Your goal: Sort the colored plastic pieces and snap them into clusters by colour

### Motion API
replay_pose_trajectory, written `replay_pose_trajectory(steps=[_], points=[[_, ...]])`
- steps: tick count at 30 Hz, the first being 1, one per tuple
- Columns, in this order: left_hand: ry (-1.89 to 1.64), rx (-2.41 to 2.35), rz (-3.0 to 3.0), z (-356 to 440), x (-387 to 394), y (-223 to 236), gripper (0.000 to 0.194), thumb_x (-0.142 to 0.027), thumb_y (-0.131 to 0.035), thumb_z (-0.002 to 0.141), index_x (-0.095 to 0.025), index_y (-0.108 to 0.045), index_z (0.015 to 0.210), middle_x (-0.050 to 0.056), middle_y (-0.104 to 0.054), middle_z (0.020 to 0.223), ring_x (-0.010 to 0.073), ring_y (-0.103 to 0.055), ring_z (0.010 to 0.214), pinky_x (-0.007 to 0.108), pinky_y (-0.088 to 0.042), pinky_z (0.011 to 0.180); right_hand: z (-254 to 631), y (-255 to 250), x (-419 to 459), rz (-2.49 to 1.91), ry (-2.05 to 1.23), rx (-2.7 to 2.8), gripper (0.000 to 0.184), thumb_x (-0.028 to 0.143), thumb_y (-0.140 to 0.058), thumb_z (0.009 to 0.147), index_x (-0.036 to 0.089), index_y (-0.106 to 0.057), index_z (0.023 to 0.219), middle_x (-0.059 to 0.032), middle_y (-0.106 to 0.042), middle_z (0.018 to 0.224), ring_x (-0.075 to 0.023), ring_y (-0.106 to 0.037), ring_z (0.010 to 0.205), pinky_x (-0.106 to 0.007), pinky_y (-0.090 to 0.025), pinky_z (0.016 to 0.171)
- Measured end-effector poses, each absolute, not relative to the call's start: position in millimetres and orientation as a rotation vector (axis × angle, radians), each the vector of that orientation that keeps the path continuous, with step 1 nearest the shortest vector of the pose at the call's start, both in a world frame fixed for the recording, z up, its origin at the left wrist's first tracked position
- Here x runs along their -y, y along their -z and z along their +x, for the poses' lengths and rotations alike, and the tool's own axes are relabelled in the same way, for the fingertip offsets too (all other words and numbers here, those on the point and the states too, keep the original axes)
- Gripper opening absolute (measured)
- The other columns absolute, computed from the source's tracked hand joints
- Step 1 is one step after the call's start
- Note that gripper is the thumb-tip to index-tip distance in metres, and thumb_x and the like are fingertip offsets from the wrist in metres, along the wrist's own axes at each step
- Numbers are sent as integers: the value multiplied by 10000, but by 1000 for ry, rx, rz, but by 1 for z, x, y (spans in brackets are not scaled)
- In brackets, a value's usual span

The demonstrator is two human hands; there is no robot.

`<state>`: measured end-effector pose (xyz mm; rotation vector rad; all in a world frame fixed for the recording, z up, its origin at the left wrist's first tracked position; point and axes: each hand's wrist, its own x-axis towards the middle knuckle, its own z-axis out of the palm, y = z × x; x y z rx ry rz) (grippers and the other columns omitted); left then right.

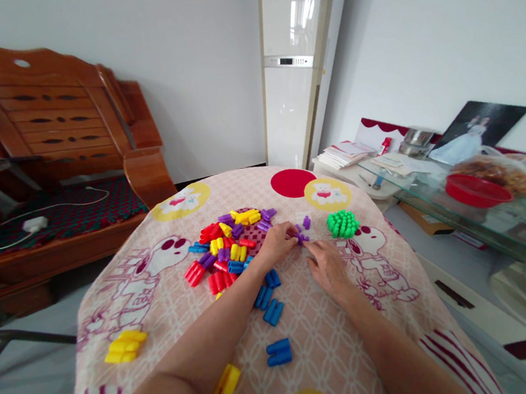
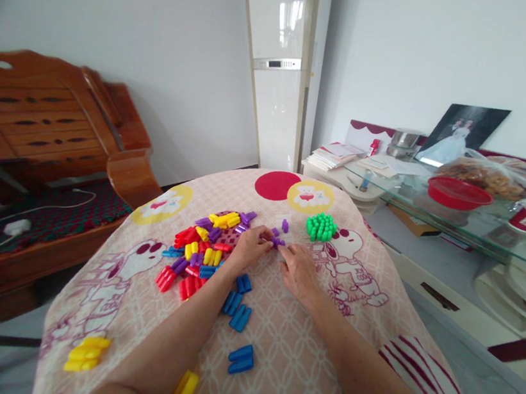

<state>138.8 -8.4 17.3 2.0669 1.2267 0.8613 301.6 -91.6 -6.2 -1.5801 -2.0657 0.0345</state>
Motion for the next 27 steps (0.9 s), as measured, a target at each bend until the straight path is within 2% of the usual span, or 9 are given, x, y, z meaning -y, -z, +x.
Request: replay_pose_trajectory(steps=[5,11,17,22,27], points=[[-794,-1257,2048,139,10,-20,179,-113,-644,723,-142,-690,893,28,-730,812,154,-692,741,254,-556,730,302,4,92,-1573,-58,2107,346,131,-511,872,199,-715,1143,-113,-665,1009,-257,-570,1015,-381,-457,942],[-789,-1212,2019,140,8,-18,268,-111,-632,732,-124,-689,993,72,-755,919,169,-717,811,281,-577,781,305,10,88,-1585,-24,2109,429,150,-495,882,158,-632,1288,-144,-645,1190,-278,-539,1145,-412,-439,1012],[-783,-1135,2022,143,9,-14,408,-147,-618,762,-114,-638,1169,110,-751,1041,197,-727,910,331,-575,858,314,14,80,-1600,2,2112,484,214,-502,908,116,-551,1379,-170,-545,1394,-299,-464,1287,-452,-376,1103],[-817,-1070,1900,145,8,-9,485,-149,-639,763,-148,-576,1244,116,-734,1113,198,-728,953,332,-574,871,315,15,79,-1600,20,2108,475,237,-511,912,165,-552,1380,-146,-474,1482,-297,-398,1367,-466,-350,1124],[-795,-1074,1874,146,8,-8,495,-146,-643,766,-136,-550,1252,147,-711,1161,200,-726,967,334,-569,886,314,14,81,-1615,33,2116,431,240,-517,917,160,-593,1334,-146,-467,1491,-300,-417,1352,-454,-350,1124]])
